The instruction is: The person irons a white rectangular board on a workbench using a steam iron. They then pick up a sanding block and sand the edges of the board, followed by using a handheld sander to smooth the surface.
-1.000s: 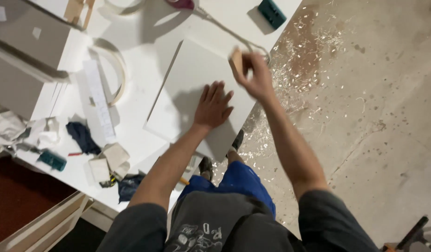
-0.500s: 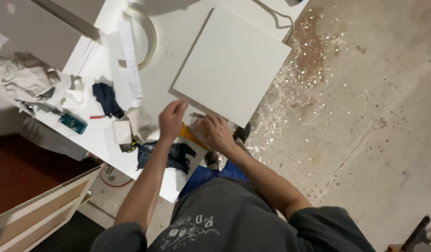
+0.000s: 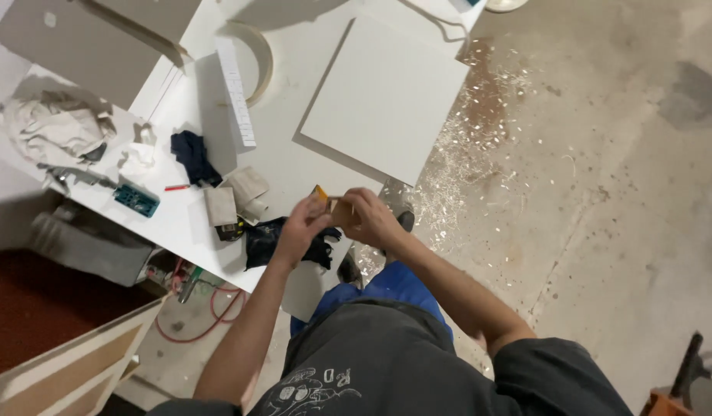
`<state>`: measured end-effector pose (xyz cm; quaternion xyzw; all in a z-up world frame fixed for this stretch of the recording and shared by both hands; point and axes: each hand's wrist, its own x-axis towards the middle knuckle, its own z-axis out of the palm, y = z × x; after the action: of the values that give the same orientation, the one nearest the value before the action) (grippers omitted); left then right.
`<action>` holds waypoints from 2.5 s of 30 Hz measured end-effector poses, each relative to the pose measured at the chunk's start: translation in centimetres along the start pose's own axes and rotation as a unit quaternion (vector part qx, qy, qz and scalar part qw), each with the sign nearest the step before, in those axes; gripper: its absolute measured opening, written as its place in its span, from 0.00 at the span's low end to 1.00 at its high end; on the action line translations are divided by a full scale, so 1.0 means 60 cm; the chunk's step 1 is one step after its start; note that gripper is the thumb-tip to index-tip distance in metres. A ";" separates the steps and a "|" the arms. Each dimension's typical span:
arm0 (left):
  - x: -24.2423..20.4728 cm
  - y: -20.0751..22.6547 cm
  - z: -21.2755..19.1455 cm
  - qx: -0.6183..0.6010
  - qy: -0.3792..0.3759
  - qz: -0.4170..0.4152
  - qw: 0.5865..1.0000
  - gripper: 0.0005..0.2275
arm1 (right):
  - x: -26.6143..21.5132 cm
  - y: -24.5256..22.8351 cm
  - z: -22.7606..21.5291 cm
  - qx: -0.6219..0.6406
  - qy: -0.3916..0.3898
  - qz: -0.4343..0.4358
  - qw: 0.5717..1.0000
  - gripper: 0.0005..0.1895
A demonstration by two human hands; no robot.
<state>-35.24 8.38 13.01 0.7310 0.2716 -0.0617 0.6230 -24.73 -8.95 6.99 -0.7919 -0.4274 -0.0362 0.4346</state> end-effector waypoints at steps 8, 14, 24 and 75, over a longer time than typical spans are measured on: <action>0.002 0.087 0.073 0.079 -0.136 0.038 0.987 0.08 | -0.041 -0.063 -0.121 -0.039 -0.009 0.012 0.999 0.40; 0.069 0.007 0.158 0.151 -0.125 0.022 0.980 0.12 | -0.085 -0.028 -0.119 -0.103 0.011 0.063 0.993 0.31; 0.202 0.125 0.195 0.136 -0.149 0.055 0.978 0.31 | -0.127 0.097 -0.189 0.589 0.302 0.438 0.608 0.14; 0.530 0.120 0.312 0.536 -0.049 0.365 0.760 0.30 | -0.087 0.191 -0.004 0.076 0.282 0.378 0.878 0.22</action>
<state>-0.30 0.36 1.66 0.9853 -0.1238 -0.0013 0.1177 -19.83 -15.42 -2.66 -0.8140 0.0442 -0.0587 0.5762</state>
